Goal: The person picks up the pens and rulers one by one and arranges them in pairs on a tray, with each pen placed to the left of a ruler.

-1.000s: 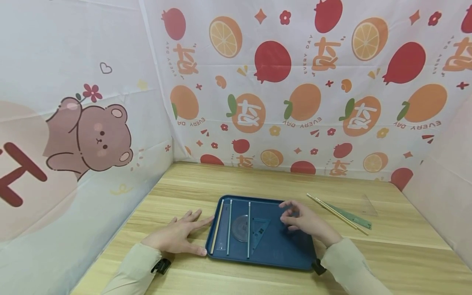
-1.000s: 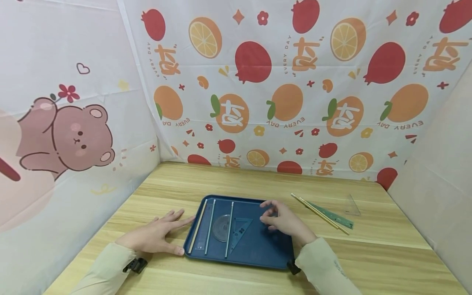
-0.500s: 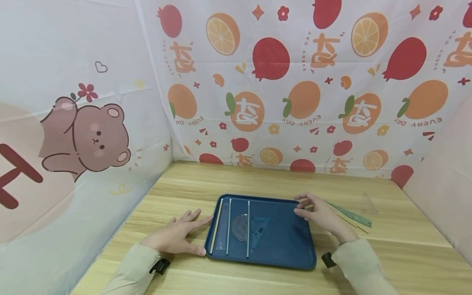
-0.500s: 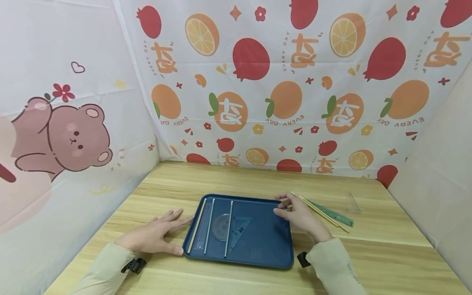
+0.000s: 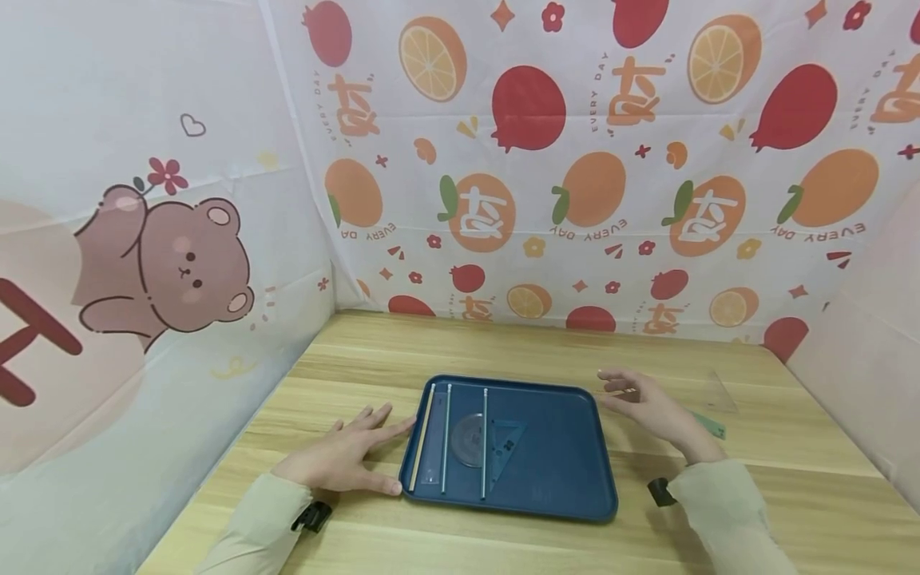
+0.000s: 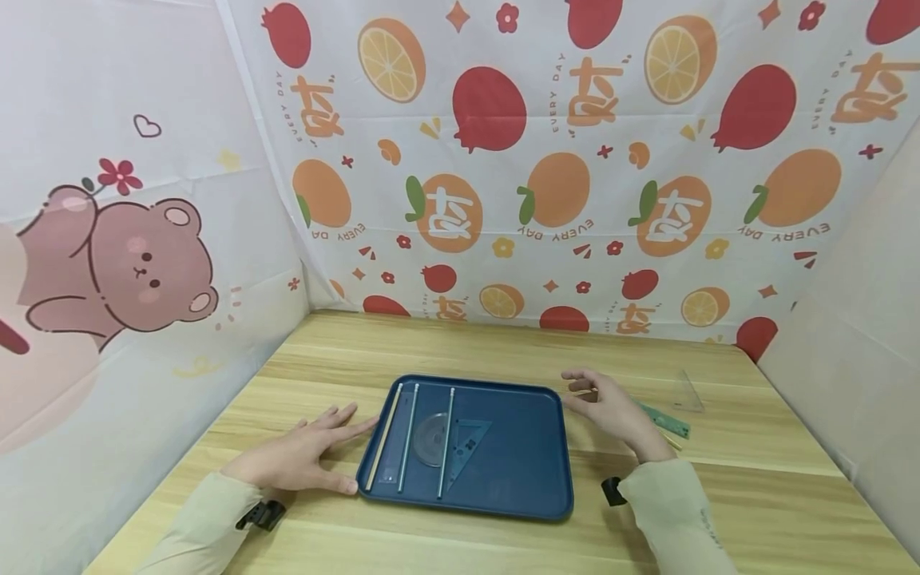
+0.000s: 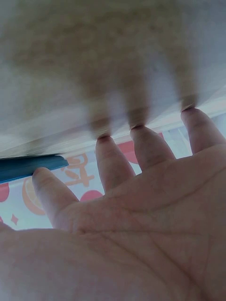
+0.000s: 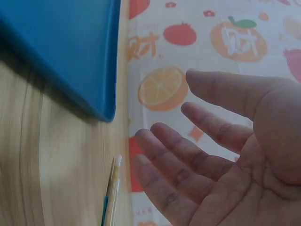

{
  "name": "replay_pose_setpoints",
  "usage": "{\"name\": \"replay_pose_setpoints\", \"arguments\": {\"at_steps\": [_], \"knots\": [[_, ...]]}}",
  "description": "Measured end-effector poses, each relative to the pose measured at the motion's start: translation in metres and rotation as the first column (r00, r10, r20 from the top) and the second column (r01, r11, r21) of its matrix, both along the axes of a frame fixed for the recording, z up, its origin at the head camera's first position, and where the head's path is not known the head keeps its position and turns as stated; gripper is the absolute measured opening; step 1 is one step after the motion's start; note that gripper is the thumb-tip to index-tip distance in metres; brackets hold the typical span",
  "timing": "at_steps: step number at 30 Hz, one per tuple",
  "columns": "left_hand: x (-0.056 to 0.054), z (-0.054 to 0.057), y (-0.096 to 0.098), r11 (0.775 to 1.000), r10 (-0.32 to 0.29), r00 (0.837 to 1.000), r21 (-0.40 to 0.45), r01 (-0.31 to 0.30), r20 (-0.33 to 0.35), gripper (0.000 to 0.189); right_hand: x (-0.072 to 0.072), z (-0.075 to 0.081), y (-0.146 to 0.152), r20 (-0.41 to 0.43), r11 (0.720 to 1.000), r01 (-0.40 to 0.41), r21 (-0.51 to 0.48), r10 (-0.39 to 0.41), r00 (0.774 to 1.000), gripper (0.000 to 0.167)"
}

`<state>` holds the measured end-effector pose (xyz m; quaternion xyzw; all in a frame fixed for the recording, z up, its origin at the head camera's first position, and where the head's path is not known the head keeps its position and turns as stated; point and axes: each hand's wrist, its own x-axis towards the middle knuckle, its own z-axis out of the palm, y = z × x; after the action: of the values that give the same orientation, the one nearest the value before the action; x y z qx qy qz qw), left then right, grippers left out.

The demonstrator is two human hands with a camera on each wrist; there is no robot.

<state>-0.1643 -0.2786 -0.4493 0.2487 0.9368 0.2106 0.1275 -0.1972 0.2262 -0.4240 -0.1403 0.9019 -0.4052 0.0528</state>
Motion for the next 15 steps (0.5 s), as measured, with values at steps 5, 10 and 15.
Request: {"name": "replay_pose_setpoints", "arguments": {"at_steps": [5, 10, 15], "knots": [[0.000, 0.002, 0.001, 1.000, -0.001, 1.000, -0.003, 0.001, 0.001, 0.103, -0.003, -0.003, 0.014, -0.038, 0.998, 0.026, 0.052, -0.024, 0.999, 0.056], [0.000, 0.002, 0.001, 1.000, 0.002, 1.000, -0.008, -0.002, 0.004, 0.103, -0.003, -0.005, 0.028, -0.064, 0.992, 0.065, 0.109, -0.058, 0.996, 0.057], [0.000, 0.001, 0.000, 1.000, 0.009, 1.000, -0.013, -0.009, 0.006, 0.103, -0.003, -0.006, 0.038, -0.068, 0.985, 0.093, 0.142, -0.084, 0.994, 0.057]]}}
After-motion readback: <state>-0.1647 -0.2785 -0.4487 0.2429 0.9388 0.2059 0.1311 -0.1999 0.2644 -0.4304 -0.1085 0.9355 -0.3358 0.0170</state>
